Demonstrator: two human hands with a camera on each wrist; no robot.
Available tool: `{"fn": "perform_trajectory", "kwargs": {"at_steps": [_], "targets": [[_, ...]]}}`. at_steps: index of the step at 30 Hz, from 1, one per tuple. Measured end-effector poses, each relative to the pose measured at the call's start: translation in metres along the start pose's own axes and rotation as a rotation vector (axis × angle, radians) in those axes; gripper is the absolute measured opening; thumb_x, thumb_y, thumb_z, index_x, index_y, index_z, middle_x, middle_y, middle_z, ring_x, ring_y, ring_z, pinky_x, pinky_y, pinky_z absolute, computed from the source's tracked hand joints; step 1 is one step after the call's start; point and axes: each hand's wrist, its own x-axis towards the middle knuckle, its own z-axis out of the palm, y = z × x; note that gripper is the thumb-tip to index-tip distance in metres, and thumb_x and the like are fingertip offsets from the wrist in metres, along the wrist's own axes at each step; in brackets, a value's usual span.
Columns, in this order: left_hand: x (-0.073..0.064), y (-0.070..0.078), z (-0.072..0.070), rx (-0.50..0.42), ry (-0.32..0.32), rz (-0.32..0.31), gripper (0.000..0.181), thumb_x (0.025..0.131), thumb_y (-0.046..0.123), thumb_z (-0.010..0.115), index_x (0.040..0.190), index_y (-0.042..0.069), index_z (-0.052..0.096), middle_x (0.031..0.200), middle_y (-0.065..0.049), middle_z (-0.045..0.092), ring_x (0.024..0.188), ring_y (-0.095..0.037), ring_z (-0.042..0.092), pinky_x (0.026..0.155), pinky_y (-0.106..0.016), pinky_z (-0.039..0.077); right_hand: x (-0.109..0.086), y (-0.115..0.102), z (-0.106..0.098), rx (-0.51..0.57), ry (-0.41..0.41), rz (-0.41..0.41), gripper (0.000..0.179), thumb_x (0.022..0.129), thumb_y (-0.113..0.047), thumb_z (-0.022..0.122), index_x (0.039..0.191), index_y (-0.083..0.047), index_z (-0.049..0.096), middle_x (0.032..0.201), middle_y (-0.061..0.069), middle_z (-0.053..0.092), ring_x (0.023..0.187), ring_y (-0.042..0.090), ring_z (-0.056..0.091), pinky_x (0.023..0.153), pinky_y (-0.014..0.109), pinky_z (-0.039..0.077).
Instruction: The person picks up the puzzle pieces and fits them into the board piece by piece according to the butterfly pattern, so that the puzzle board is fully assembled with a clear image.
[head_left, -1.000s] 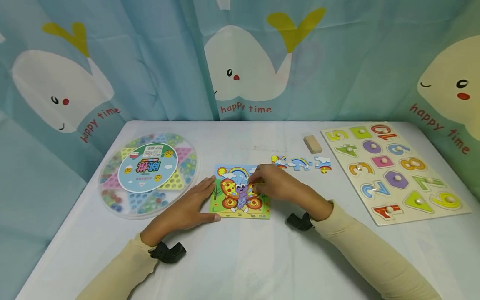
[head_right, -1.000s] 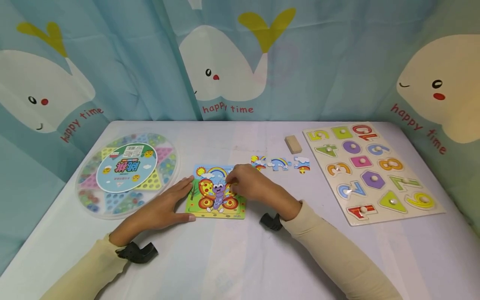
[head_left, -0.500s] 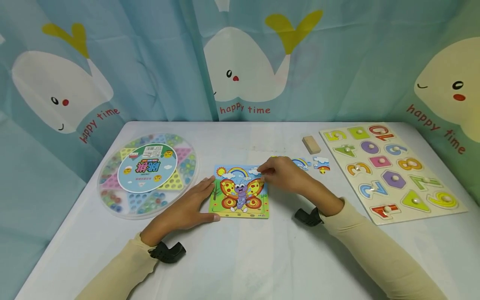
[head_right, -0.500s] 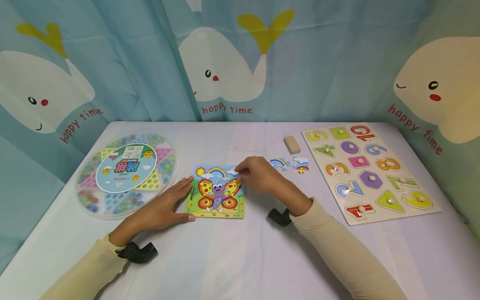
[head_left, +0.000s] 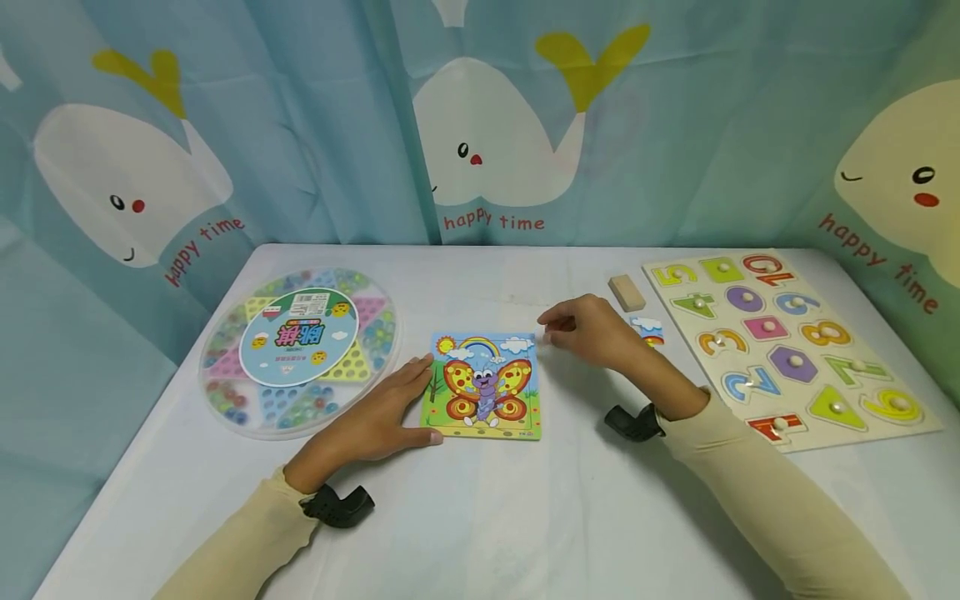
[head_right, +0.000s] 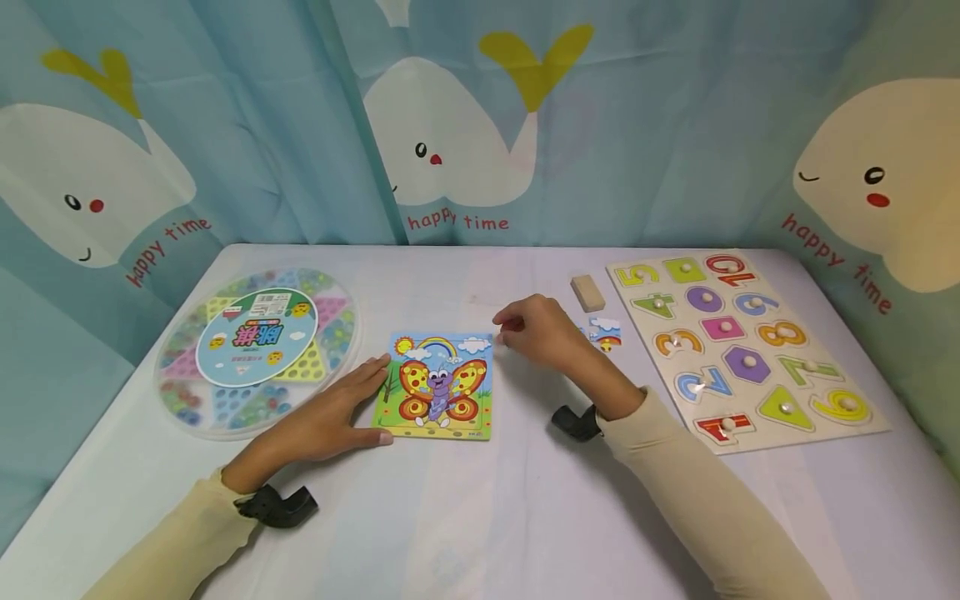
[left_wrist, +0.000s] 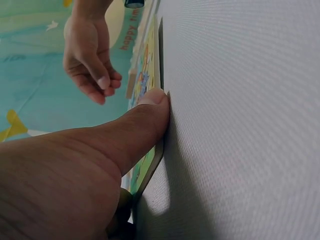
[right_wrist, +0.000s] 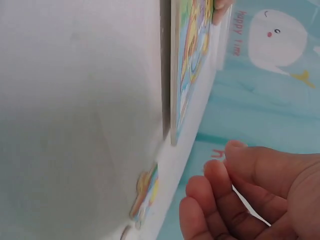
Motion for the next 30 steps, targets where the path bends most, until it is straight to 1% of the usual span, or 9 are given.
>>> {"fn": "perform_trajectory", "kwargs": {"at_steps": [2, 5, 9, 14, 17, 21, 27, 30], "targets": [[0.0, 0.0, 0.0, 0.0, -0.001, 0.0, 0.095, 0.085, 0.042, 0.074, 0.153, -0.001, 0.023, 0.161, -0.01, 0.014, 0.147, -0.029, 0.01, 0.116, -0.047, 0.016, 0.001, 0.003, -0.002, 0.01, 0.013, -0.006, 0.021, 0.088, 0.0, 0.068, 0.108, 0.006, 0.071, 0.089, 0.011, 0.069, 0.081, 0.023, 0.062, 0.071, 0.034, 0.05], [0.0, 0.0, 0.0, 0.0, -0.001, -0.004, 0.095, 0.085, 0.042, 0.074, 0.153, 0.0, 0.023, 0.161, -0.01, 0.013, 0.147, -0.029, 0.01, 0.116, -0.047, 0.016, 0.003, 0.01, -0.004, 0.009, 0.04, -0.04, 0.02, 0.087, 0.001, 0.067, 0.107, 0.006, 0.071, 0.089, 0.011, 0.069, 0.08, 0.023, 0.061, 0.071, 0.035, 0.049], [0.0, 0.0, 0.0, -0.002, -0.008, -0.023, 0.096, 0.084, 0.043, 0.074, 0.154, 0.002, 0.022, 0.161, -0.008, 0.012, 0.147, -0.028, 0.009, 0.115, -0.047, 0.016, 0.007, 0.022, -0.005, 0.018, 0.071, -0.077, 0.021, 0.087, 0.002, 0.066, 0.107, 0.005, 0.071, 0.093, 0.012, 0.069, 0.082, 0.023, 0.06, 0.071, 0.035, 0.049], [0.001, 0.001, 0.001, 0.001, -0.008, -0.034, 0.096, 0.084, 0.044, 0.075, 0.154, 0.003, 0.022, 0.161, -0.007, 0.012, 0.147, -0.028, 0.009, 0.116, -0.047, 0.016, 0.01, 0.032, -0.007, 0.035, 0.081, -0.09, 0.022, 0.088, 0.003, 0.065, 0.109, 0.007, 0.07, 0.096, 0.016, 0.068, 0.084, 0.026, 0.058, 0.071, 0.035, 0.048], [0.0, 0.001, 0.001, -0.003, -0.006, -0.029, 0.096, 0.084, 0.043, 0.075, 0.154, 0.003, 0.022, 0.161, -0.008, 0.012, 0.147, -0.028, 0.009, 0.115, -0.047, 0.016, 0.011, 0.036, -0.008, 0.033, 0.075, -0.076, 0.024, 0.089, 0.001, 0.065, 0.112, 0.008, 0.068, 0.098, 0.017, 0.067, 0.086, 0.027, 0.057, 0.073, 0.037, 0.048], [-0.001, 0.002, 0.0, -0.007, -0.002, -0.019, 0.096, 0.084, 0.041, 0.075, 0.153, 0.001, 0.023, 0.161, -0.01, 0.013, 0.147, -0.029, 0.01, 0.115, -0.048, 0.016, 0.013, 0.039, -0.008, 0.045, 0.062, -0.033, 0.027, 0.089, -0.002, 0.066, 0.115, 0.006, 0.067, 0.104, 0.018, 0.066, 0.091, 0.028, 0.057, 0.077, 0.039, 0.047], [0.0, 0.002, 0.0, 0.0, -0.005, -0.02, 0.096, 0.084, 0.042, 0.075, 0.153, 0.001, 0.023, 0.161, -0.01, 0.013, 0.147, -0.029, 0.01, 0.115, -0.048, 0.016, 0.017, 0.042, -0.006, 0.058, 0.031, -0.011, 0.033, 0.085, -0.003, 0.072, 0.116, 0.006, 0.067, 0.111, 0.02, 0.064, 0.098, 0.032, 0.055, 0.085, 0.042, 0.045], [0.0, 0.002, 0.0, 0.003, -0.009, -0.022, 0.096, 0.084, 0.042, 0.075, 0.153, 0.001, 0.022, 0.161, -0.01, 0.013, 0.147, -0.03, 0.01, 0.115, -0.048, 0.016, 0.018, 0.042, -0.005, 0.056, 0.021, 0.01, 0.036, 0.084, -0.005, 0.074, 0.118, 0.005, 0.066, 0.113, 0.02, 0.063, 0.101, 0.032, 0.054, 0.087, 0.042, 0.044]]}}
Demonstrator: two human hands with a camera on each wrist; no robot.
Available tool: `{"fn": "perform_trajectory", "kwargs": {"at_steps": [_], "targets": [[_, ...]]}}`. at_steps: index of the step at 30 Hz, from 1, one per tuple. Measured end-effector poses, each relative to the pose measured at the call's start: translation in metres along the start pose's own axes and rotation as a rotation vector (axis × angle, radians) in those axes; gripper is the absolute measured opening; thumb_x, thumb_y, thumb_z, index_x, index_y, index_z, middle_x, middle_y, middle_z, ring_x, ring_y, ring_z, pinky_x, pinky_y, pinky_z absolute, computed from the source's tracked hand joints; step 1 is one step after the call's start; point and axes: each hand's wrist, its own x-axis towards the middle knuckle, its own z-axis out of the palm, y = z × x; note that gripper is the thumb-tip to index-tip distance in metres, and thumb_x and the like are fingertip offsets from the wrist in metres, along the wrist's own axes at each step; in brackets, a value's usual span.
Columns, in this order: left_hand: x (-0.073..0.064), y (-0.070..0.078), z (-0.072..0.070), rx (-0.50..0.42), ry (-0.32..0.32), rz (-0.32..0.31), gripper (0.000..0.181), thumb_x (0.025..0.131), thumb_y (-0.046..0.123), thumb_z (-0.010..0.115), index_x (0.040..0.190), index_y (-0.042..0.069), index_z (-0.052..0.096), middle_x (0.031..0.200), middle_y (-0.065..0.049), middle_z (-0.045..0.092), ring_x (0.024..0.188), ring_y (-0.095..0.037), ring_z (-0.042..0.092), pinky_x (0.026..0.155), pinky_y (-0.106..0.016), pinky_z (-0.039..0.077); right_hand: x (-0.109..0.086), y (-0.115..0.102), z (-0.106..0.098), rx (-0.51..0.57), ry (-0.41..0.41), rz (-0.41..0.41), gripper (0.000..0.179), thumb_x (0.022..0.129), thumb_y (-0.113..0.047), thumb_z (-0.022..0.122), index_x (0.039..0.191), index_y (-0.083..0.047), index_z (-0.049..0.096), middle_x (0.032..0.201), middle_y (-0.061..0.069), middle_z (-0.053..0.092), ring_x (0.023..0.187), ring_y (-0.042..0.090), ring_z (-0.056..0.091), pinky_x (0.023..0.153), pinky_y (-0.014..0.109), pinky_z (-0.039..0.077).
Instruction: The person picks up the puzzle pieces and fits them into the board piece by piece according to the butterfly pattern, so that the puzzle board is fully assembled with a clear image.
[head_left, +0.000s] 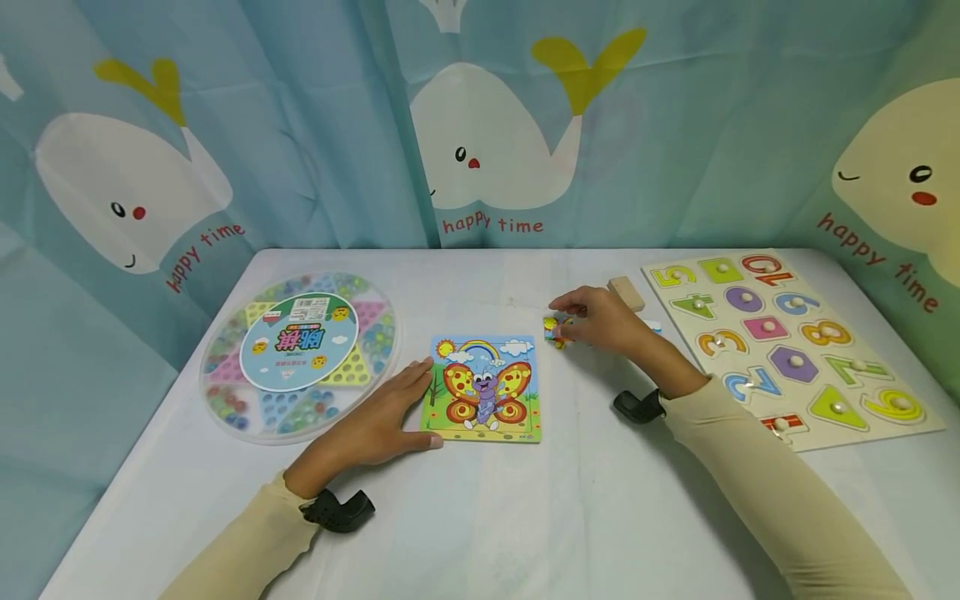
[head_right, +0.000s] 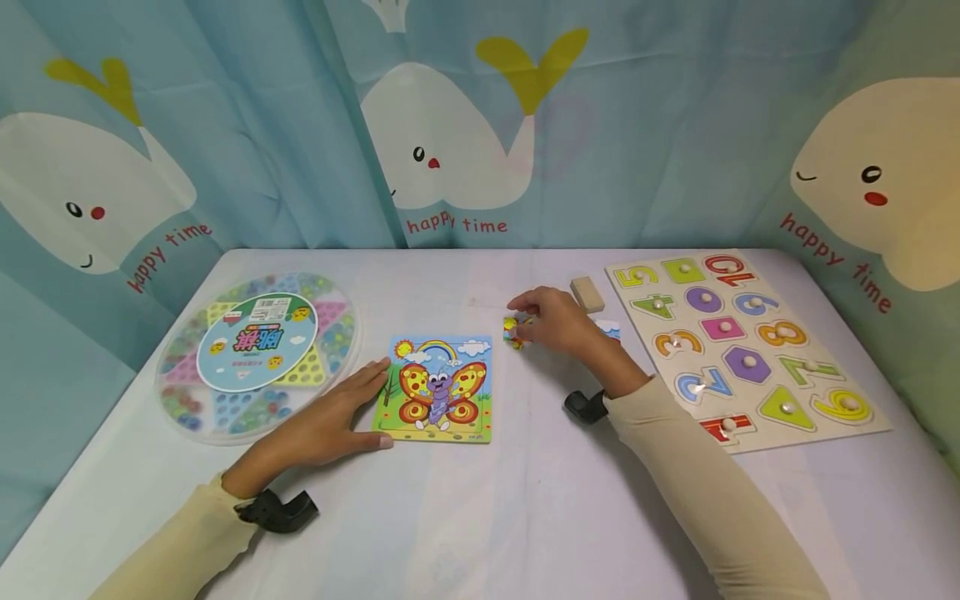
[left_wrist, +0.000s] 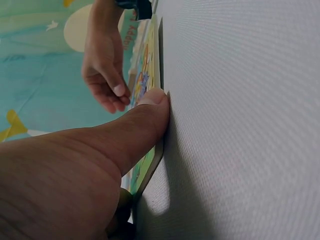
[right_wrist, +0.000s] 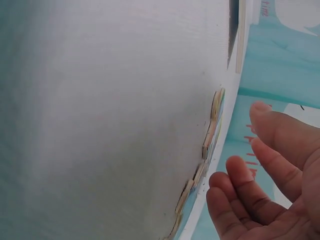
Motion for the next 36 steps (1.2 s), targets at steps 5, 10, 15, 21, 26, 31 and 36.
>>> {"fn": "perform_trajectory", "kwargs": {"at_steps": [5, 10, 15, 21, 26, 31, 36], "targets": [[0.0002, -0.0003, 0.0005, 0.0, 0.001, 0.005, 0.096, 0.084, 0.042, 0.075, 0.153, 0.0, 0.022, 0.161, -0.011, 0.014, 0.146, -0.03, 0.01, 0.115, -0.048, 0.017, 0.0015, 0.0021, 0.0018, -0.02, -0.002, 0.016, 0.037, 0.084, -0.007, 0.075, 0.118, 0.005, 0.066, 0.115, 0.02, 0.063, 0.103, 0.031, 0.056, 0.09, 0.044, 0.045], [-0.0001, -0.0016, 0.001, -0.01, 0.007, 0.01, 0.096, 0.085, 0.042, 0.075, 0.153, 0.0, 0.022, 0.161, -0.01, 0.014, 0.146, -0.029, 0.01, 0.115, -0.048, 0.017, 0.0031, 0.0001, 0.0034, -0.076, -0.015, 0.016, 0.038, 0.083, -0.007, 0.075, 0.119, 0.004, 0.066, 0.113, 0.019, 0.064, 0.102, 0.03, 0.058, 0.088, 0.044, 0.047], [-0.0005, -0.0019, 0.0017, -0.013, 0.011, 0.011, 0.095, 0.085, 0.042, 0.075, 0.153, 0.0, 0.023, 0.161, -0.009, 0.013, 0.147, -0.028, 0.01, 0.115, -0.047, 0.017, 0.0046, -0.0018, 0.0054, -0.108, -0.026, 0.069, 0.039, 0.082, -0.007, 0.076, 0.119, 0.005, 0.067, 0.105, 0.016, 0.063, 0.094, 0.028, 0.054, 0.082, 0.041, 0.046], [0.0005, -0.0018, 0.0016, -0.002, 0.01, 0.008, 0.096, 0.084, 0.043, 0.075, 0.153, 0.001, 0.023, 0.161, -0.009, 0.014, 0.147, -0.029, 0.01, 0.115, -0.047, 0.017, 0.0077, -0.0009, 0.0082, -0.115, -0.059, 0.065, 0.044, 0.079, -0.003, 0.077, 0.12, 0.009, 0.065, 0.099, 0.016, 0.061, 0.087, 0.027, 0.048, 0.075, 0.038, 0.041], [0.001, -0.002, 0.0016, 0.004, 0.011, 0.011, 0.097, 0.084, 0.043, 0.075, 0.153, 0.001, 0.023, 0.161, -0.01, 0.014, 0.147, -0.029, 0.01, 0.115, -0.047, 0.017, 0.0061, -0.0037, 0.0073, -0.158, -0.07, 0.048, 0.041, 0.08, -0.003, 0.077, 0.117, 0.011, 0.066, 0.099, 0.017, 0.064, 0.086, 0.027, 0.05, 0.073, 0.038, 0.043], [0.0008, -0.0023, 0.0018, 0.002, 0.011, 0.011, 0.097, 0.084, 0.043, 0.075, 0.153, 0.0, 0.023, 0.161, -0.01, 0.014, 0.146, -0.029, 0.01, 0.115, -0.047, 0.017, 0.0049, -0.0053, 0.0069, -0.158, -0.07, 0.063, 0.041, 0.081, -0.003, 0.076, 0.117, 0.011, 0.065, 0.101, 0.018, 0.067, 0.086, 0.027, 0.054, 0.072, 0.036, 0.045], [0.0003, -0.0024, 0.002, 0.001, 0.014, 0.015, 0.097, 0.084, 0.043, 0.075, 0.153, 0.0, 0.023, 0.161, -0.01, 0.014, 0.146, -0.029, 0.011, 0.115, -0.047, 0.017, 0.0045, -0.0057, 0.0086, -0.154, -0.028, 0.055, 0.035, 0.081, -0.001, 0.077, 0.112, 0.01, 0.068, 0.101, 0.018, 0.067, 0.089, 0.027, 0.056, 0.073, 0.038, 0.047]]}}
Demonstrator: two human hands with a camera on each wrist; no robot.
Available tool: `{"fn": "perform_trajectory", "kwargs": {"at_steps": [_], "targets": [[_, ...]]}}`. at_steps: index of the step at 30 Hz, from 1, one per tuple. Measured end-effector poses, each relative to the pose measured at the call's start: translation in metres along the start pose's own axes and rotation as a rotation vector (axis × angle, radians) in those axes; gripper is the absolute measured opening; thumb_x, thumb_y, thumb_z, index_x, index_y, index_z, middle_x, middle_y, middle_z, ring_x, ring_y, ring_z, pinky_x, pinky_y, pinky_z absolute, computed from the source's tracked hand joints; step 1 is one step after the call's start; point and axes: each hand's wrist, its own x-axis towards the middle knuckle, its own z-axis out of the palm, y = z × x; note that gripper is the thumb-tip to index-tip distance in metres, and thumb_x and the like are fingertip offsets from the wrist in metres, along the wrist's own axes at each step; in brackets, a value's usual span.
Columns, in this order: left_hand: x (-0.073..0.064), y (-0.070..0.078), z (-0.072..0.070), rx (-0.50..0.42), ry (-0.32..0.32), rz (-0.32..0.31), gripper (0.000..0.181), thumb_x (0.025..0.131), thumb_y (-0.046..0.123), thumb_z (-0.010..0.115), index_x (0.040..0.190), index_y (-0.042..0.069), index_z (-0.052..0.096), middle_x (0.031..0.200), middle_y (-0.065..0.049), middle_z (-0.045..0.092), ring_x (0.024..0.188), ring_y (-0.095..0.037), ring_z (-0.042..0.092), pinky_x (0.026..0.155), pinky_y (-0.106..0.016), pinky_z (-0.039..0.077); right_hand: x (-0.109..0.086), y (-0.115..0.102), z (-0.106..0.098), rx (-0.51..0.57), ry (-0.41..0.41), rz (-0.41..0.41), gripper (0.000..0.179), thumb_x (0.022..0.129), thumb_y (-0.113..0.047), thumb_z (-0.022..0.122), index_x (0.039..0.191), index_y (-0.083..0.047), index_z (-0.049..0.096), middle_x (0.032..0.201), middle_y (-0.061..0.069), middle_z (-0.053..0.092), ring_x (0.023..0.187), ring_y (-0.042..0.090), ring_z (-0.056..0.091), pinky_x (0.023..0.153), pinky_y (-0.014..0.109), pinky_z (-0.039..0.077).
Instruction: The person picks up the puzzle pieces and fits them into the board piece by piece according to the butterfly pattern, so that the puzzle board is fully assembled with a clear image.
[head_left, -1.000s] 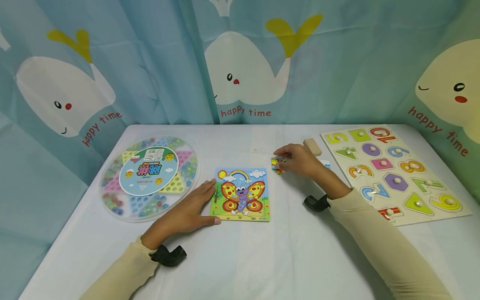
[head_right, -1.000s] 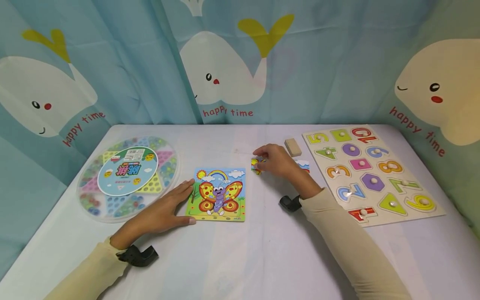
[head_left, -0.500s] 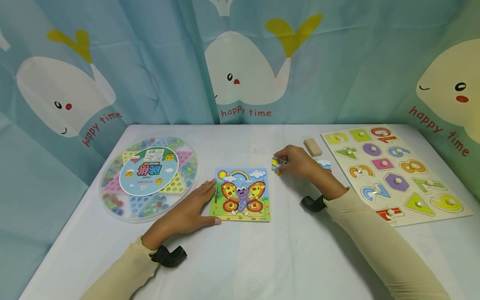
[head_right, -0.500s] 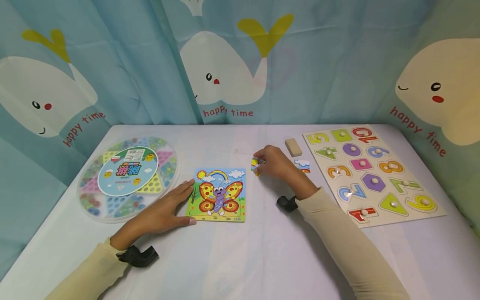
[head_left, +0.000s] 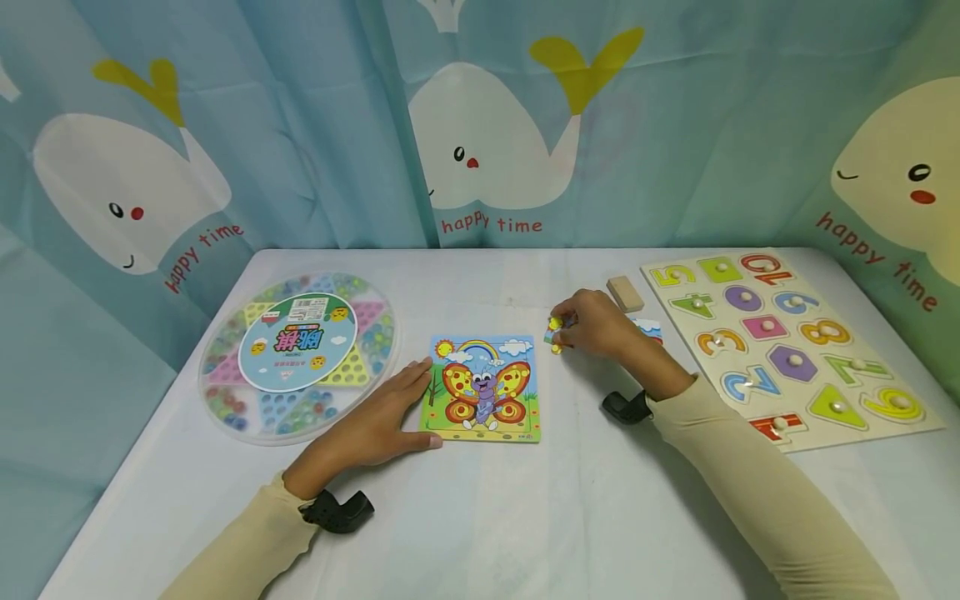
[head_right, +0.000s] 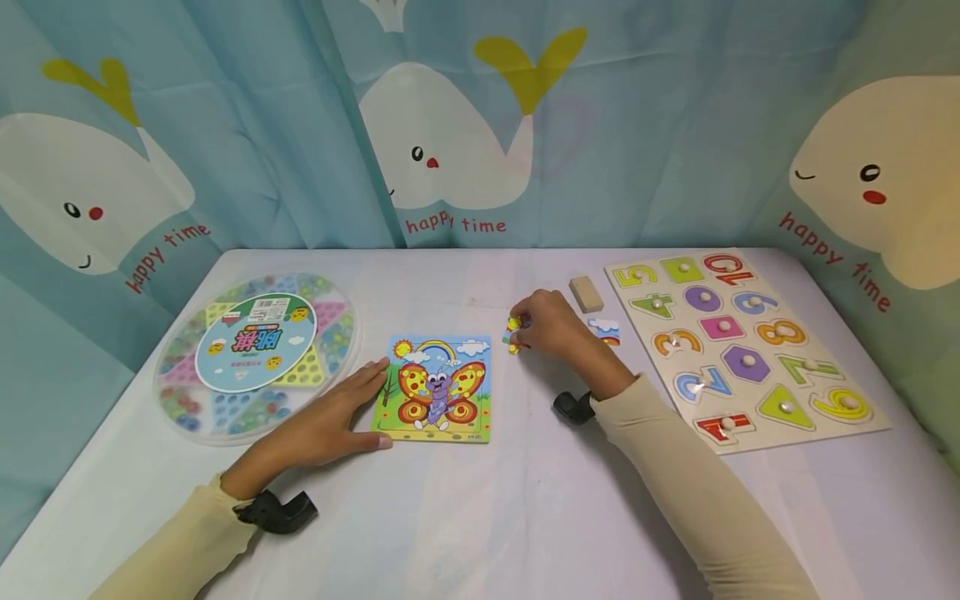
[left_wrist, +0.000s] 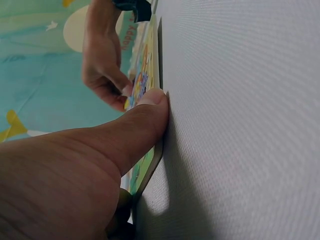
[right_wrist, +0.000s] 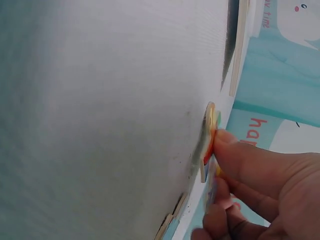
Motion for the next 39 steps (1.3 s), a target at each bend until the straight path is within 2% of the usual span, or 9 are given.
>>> {"fn": "perform_trajectory", "kwargs": {"at_steps": [7, 12, 17, 23, 29, 39], "targets": [[0.0, -0.001, 0.0, -0.003, 0.002, 0.0, 0.095, 0.084, 0.043, 0.075, 0.153, 0.0, 0.023, 0.161, -0.01, 0.014, 0.146, -0.029, 0.011, 0.115, -0.047, 0.017, -0.003, -0.003, -0.001, 0.032, 0.047, -0.01, 0.021, 0.087, 0.001, 0.067, 0.107, 0.004, 0.071, 0.097, 0.015, 0.063, 0.085, 0.027, 0.054, 0.071, 0.038, 0.045], [0.0, 0.0, 0.0, -0.002, 0.0, 0.0, 0.095, 0.084, 0.043, 0.074, 0.153, 0.001, 0.023, 0.161, -0.009, 0.013, 0.147, -0.029, 0.01, 0.115, -0.048, 0.017, -0.009, -0.003, -0.01, 0.082, 0.058, -0.01, 0.019, 0.091, 0.003, 0.059, 0.107, 0.005, 0.071, 0.1, 0.017, 0.067, 0.086, 0.026, 0.058, 0.071, 0.037, 0.047], [0.0, 0.001, -0.001, 0.003, -0.002, -0.007, 0.096, 0.084, 0.042, 0.075, 0.153, 0.0, 0.023, 0.161, -0.01, 0.013, 0.146, -0.029, 0.01, 0.115, -0.047, 0.017, -0.011, -0.001, -0.018, 0.102, 0.102, -0.023, 0.016, 0.092, 0.003, 0.061, 0.104, 0.004, 0.071, 0.099, 0.017, 0.069, 0.087, 0.026, 0.06, 0.075, 0.037, 0.049], [0.001, 0.002, 0.0, 0.006, -0.008, -0.018, 0.097, 0.084, 0.042, 0.075, 0.153, 0.001, 0.022, 0.161, -0.01, 0.014, 0.146, -0.029, 0.011, 0.115, -0.048, 0.018, -0.012, -0.002, -0.024, 0.175, 0.131, 0.006, 0.017, 0.094, 0.002, 0.059, 0.105, 0.004, 0.071, 0.103, 0.018, 0.069, 0.085, 0.024, 0.06, 0.071, 0.032, 0.049], [0.001, 0.002, 0.0, 0.004, -0.007, -0.009, 0.096, 0.084, 0.041, 0.076, 0.153, 0.0, 0.023, 0.161, -0.01, 0.014, 0.146, -0.029, 0.01, 0.115, -0.047, 0.017, -0.013, -0.007, -0.021, 0.167, 0.163, -0.011, 0.017, 0.093, 0.001, 0.061, 0.105, 0.002, 0.073, 0.101, 0.016, 0.07, 0.083, 0.022, 0.061, 0.069, 0.03, 0.049], [0.001, 0.001, 0.001, 0.007, -0.01, -0.031, 0.097, 0.084, 0.043, 0.075, 0.154, 0.003, 0.021, 0.161, -0.008, 0.013, 0.147, -0.028, 0.009, 0.115, -0.048, 0.017, -0.007, -0.02, -0.013, 0.211, 0.143, -0.058, 0.015, 0.094, -0.001, 0.062, 0.105, 0.002, 0.072, 0.103, 0.015, 0.07, 0.084, 0.023, 0.059, 0.072, 0.033, 0.049]]}}
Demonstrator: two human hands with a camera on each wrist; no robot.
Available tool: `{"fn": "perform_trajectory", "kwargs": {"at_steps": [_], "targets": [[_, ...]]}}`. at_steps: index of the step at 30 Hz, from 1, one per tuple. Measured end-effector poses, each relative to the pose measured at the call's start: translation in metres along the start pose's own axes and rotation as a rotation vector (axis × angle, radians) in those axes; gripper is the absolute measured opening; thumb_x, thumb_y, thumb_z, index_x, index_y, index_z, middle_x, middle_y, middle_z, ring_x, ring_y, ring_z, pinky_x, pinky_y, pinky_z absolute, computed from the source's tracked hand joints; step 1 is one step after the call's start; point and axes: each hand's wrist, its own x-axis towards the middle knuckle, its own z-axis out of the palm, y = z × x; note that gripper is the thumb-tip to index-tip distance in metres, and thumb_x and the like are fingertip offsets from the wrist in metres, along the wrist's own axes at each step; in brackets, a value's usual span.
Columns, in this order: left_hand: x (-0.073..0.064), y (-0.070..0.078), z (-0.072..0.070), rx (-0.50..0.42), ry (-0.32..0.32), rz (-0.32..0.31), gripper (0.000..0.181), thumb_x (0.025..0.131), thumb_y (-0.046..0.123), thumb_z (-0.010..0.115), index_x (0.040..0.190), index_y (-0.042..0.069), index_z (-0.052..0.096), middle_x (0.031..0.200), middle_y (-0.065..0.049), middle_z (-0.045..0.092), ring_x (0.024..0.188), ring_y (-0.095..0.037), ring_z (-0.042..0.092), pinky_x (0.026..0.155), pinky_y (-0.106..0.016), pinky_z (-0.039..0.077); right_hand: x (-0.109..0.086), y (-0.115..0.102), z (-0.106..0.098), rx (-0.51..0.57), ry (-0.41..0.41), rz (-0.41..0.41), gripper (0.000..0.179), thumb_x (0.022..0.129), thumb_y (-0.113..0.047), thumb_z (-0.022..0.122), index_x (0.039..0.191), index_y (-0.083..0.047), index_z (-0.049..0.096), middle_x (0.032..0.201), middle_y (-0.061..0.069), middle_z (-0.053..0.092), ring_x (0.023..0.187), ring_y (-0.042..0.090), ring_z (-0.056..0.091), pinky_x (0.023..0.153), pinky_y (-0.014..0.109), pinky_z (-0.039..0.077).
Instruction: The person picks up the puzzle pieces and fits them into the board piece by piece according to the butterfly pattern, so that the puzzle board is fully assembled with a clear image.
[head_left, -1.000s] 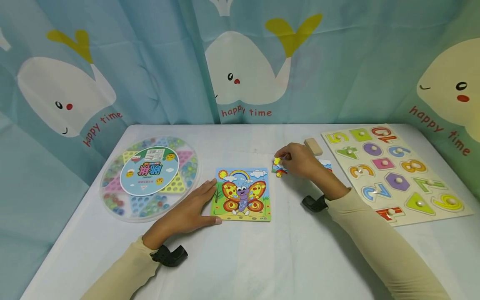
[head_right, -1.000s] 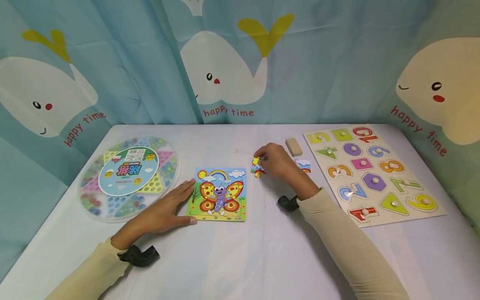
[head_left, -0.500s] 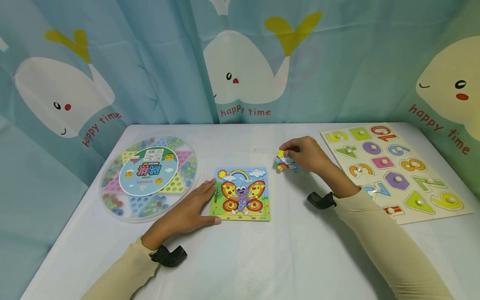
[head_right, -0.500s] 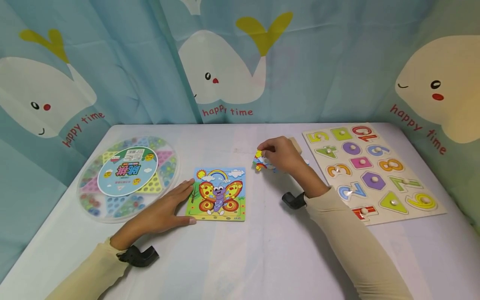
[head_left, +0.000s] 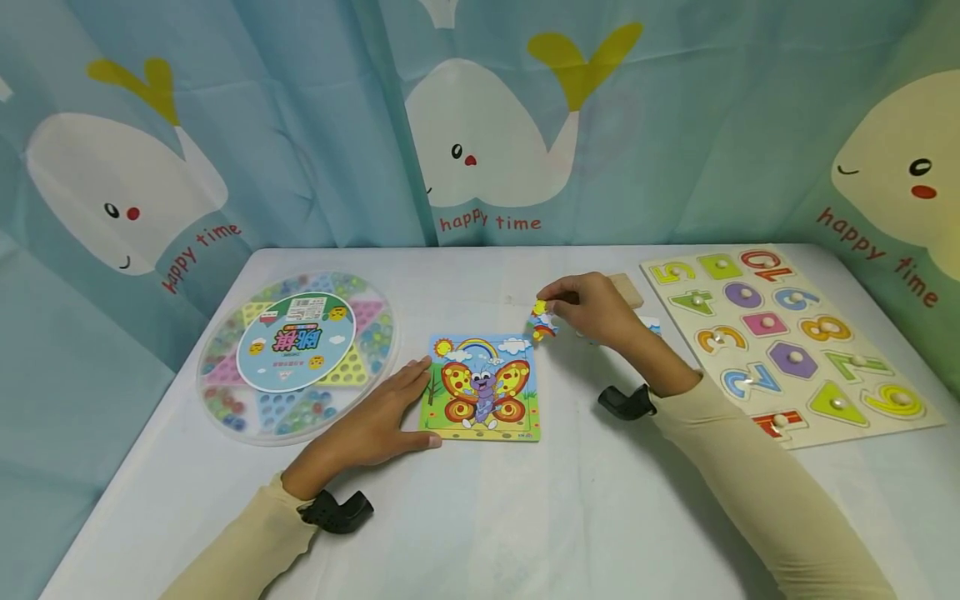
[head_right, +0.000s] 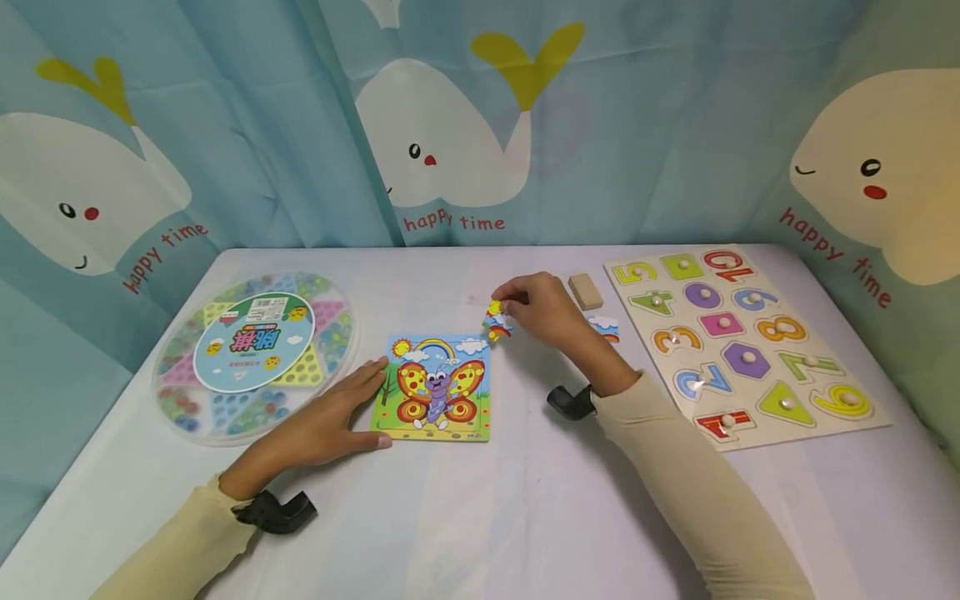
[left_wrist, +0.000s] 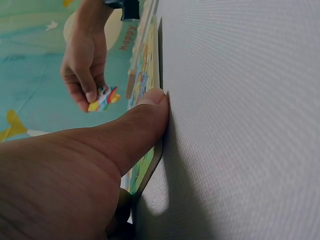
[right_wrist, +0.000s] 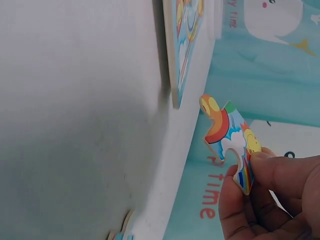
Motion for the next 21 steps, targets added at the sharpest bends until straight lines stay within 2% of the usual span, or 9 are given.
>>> {"fn": "perform_trajectory", "kwargs": {"at_steps": [6, 13, 21], "targets": [[-0.001, -0.001, 0.0, 0.0, -0.002, -0.005, 0.098, 0.083, 0.044, 0.075, 0.154, 0.004, 0.021, 0.161, -0.008, 0.013, 0.147, -0.027, 0.009, 0.115, -0.047, 0.017, 0.003, -0.008, 0.009, 0.035, -0.017, -0.003, 0.017, 0.094, 0.0, 0.061, 0.105, 0.0, 0.073, 0.104, 0.013, 0.07, 0.084, 0.022, 0.06, 0.07, 0.032, 0.05], [-0.001, -0.003, 0.0, -0.011, 0.005, 0.012, 0.097, 0.083, 0.043, 0.075, 0.153, 0.001, 0.022, 0.161, -0.007, 0.013, 0.147, -0.027, 0.01, 0.116, -0.046, 0.016, 0.006, -0.018, 0.019, 0.073, -0.032, -0.057, 0.014, 0.092, 0.0, 0.063, 0.103, 0.001, 0.072, 0.098, 0.012, 0.07, 0.081, 0.021, 0.063, 0.069, 0.033, 0.051], [-0.001, -0.002, -0.001, -0.021, 0.005, 0.019, 0.097, 0.084, 0.043, 0.075, 0.154, 0.002, 0.022, 0.161, -0.007, 0.013, 0.147, -0.027, 0.009, 0.115, -0.047, 0.017, 0.009, -0.03, 0.032, 0.091, -0.045, -0.111, 0.013, 0.092, 0.001, 0.064, 0.102, 0.001, 0.073, 0.096, 0.011, 0.069, 0.082, 0.021, 0.063, 0.072, 0.034, 0.052]]}}
